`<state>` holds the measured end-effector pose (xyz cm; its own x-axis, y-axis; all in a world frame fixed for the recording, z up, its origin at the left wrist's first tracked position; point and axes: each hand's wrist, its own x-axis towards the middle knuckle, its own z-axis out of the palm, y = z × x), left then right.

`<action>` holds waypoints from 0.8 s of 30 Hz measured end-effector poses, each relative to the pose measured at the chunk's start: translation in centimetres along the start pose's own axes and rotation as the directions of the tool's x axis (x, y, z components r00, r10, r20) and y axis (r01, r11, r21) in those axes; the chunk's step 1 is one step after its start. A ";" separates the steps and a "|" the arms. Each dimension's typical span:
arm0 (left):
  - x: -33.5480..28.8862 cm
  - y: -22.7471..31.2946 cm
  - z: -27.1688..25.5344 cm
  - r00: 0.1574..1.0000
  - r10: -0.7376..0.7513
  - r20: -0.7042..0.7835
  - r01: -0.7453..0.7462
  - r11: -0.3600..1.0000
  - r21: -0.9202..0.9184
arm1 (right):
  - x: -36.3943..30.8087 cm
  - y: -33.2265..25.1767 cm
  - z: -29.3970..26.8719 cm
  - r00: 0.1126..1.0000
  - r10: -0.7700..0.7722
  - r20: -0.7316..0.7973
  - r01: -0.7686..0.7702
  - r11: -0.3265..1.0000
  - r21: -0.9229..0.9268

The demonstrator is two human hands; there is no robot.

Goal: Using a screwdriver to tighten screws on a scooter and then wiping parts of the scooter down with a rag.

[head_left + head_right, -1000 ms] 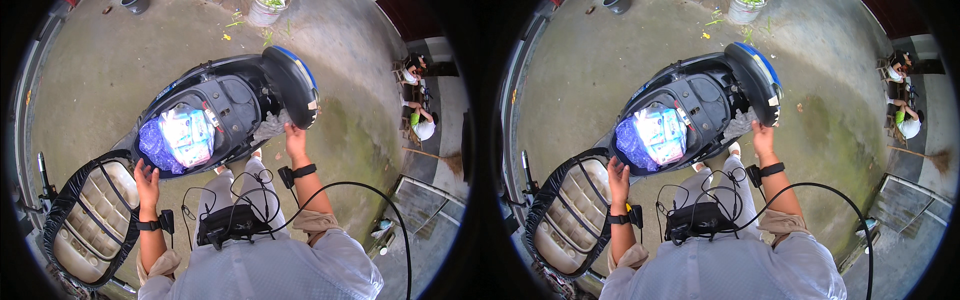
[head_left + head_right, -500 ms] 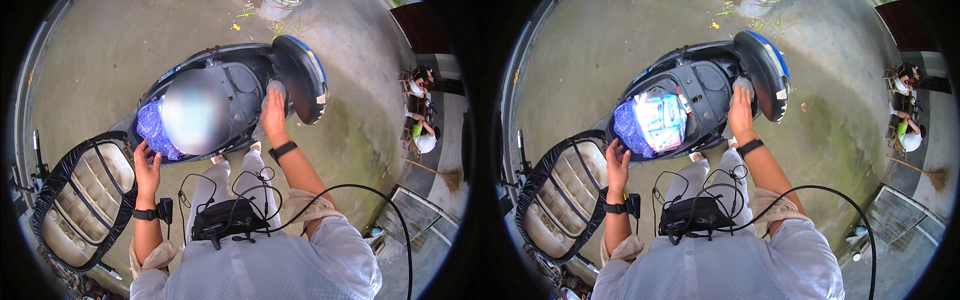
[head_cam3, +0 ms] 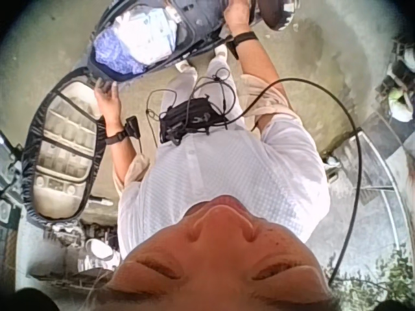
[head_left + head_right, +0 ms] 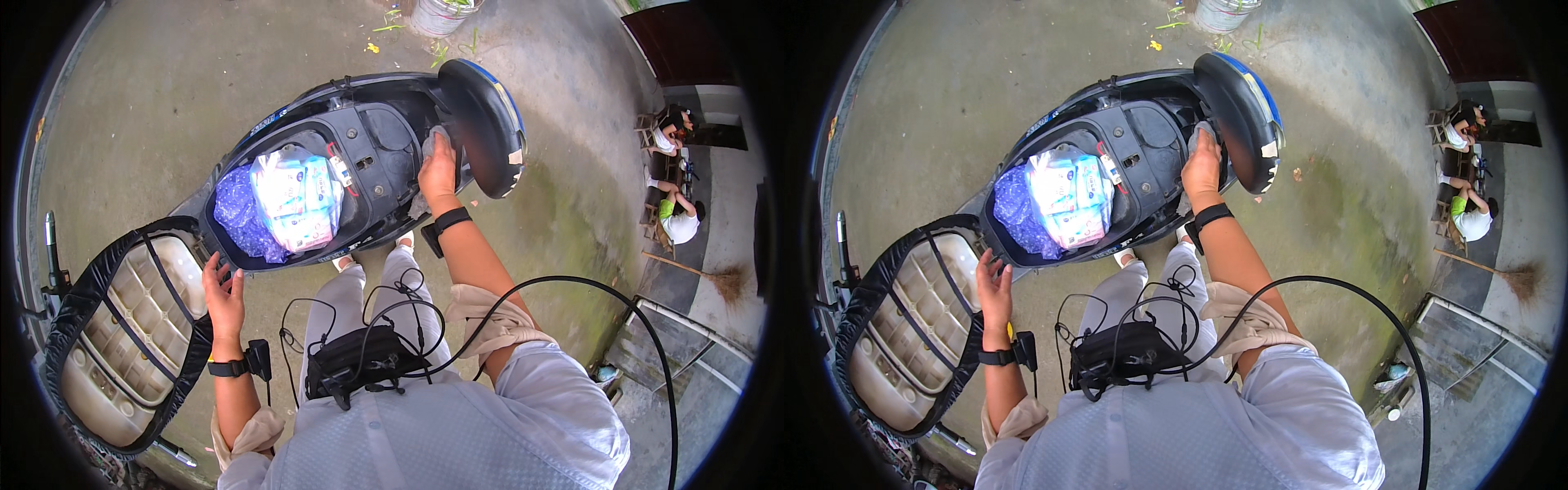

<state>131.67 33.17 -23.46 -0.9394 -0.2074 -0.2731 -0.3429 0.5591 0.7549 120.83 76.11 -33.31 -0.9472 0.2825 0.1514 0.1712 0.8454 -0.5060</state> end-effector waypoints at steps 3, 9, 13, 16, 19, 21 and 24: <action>-0.2 0.0 0.1 1.000 0.019 0.002 -0.018 0.999 -0.032 | -2.2 0.8 1.3 0.984 0.174 -0.034 -0.171 0.982 0.079; -0.1 0.2 0.1 0.999 0.044 0.010 -0.044 0.999 0.017 | -5.7 1.8 0.5 0.988 0.153 -0.022 -0.151 0.985 0.084; 0.1 0.0 0.0 0.999 0.049 0.023 -0.049 0.999 0.012 | -1.5 0.1 -1.1 0.992 -0.121 -0.025 0.119 0.989 -0.084; 0.1 0.2 0.4 0.997 0.060 0.041 -0.061 0.998 0.007 | -0.2 0.6 0.0 0.997 -0.074 0.008 0.075 0.990 -0.119; -0.3 0.1 0.3 0.997 0.053 0.057 -0.053 0.998 0.015 | -2.3 1.2 0.9 0.998 0.012 0.065 -0.005 0.994 -0.111; -0.1 0.4 0.3 0.996 0.050 0.068 -0.052 0.998 0.025 | -4.5 2.6 2.4 0.997 0.029 -0.066 -0.032 0.999 -0.041; -0.2 0.1 0.2 0.997 0.055 0.052 -0.057 0.998 0.027 | -7.9 0.9 0.3 0.991 0.118 -0.060 -0.109 0.985 0.133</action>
<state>131.88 33.40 -23.45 -0.9558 -0.1345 -0.2616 -0.2892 0.5911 0.7530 128.35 74.54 -35.23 -0.9025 0.4068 0.1413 0.2359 0.7415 -0.6280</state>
